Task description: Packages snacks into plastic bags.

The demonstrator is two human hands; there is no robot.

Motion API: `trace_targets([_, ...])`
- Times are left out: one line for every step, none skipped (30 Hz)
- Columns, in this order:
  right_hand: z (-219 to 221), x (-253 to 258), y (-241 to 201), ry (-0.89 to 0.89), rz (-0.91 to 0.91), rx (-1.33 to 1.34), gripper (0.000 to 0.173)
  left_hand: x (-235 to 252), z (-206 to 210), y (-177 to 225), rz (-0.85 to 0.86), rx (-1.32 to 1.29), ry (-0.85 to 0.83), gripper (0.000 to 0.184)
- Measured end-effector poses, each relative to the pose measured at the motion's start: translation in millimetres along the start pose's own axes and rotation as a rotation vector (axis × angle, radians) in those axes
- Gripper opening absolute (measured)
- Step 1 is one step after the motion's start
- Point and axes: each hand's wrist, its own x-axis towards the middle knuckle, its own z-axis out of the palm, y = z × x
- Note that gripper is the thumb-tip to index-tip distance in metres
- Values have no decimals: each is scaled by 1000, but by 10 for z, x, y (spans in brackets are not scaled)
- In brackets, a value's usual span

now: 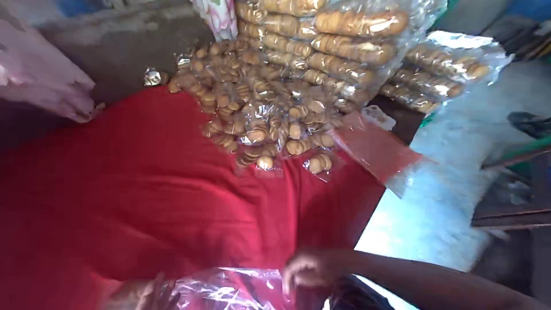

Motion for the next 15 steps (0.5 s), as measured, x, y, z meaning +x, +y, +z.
trace_targets([-341, -6, 30, 149, 57, -125, 25, 117, 197, 190, -1, 100, -90, 45])
trace_targets([-681, 71, 49, 280, 156, -292, 24, 278, 459, 365, 8, 223, -224, 38])
trace_targets([-987, 219, 91, 379, 266, -443, 30, 488, 795, 515, 13, 370, -355, 36])
trace_targets([-1246, 413, 166, 443, 347, -566, 42, 761, 1182, 608, 21, 536, -455, 36])
trace_targets([-1455, 611, 263, 466, 405, -663, 57, 1089, 1600, 635, 26, 707, -515, 37])
trace_targets([-1606, 771, 379, 471, 427, -737, 68, 1453, 2006, 582, -7, 874, -529, 38])
trace_targets([-1684, 858, 482, 453, 429, -762, 75, 1815, 2343, 434, -64, 1013, -499, 40])
trace_targets([-1684, 864, 583, 435, 400, -756, 77, 2126, 2592, 197, -98, 1129, -428, 42])
trace_targets([-1636, 786, 682, 436, 338, -744, 75, 2359, 2739, -106, -95, 1243, -348, 46])
trace_targets([-1586, 638, 777, 443, 260, -746, 69, 2489, 2817, -412, -97, 1363, -290, 51])
trace_targets([-1547, 442, 885, 454, 167, -768, 63, 2517, 2880, -669, -116, 1459, -250, 52])
trace_targets([-1513, 223, 987, 455, 80, -796, 59, 2430, 2950, -842, -134, 1521, -213, 52])
trace_targets([-1488, 2, 1081, 436, 6, -817, 56, 2260, 2975, -989, -78, 1545, -159, 49])
trace_targets([-1486, -210, 1162, 409, -57, -821, 53, 2041, 2949, -1109, 30, 1528, -115, 45])
trace_targets([-1498, -424, 1206, 371, -102, -806, 48, 1785, 2895, -1180, 126, 1483, -111, 42])
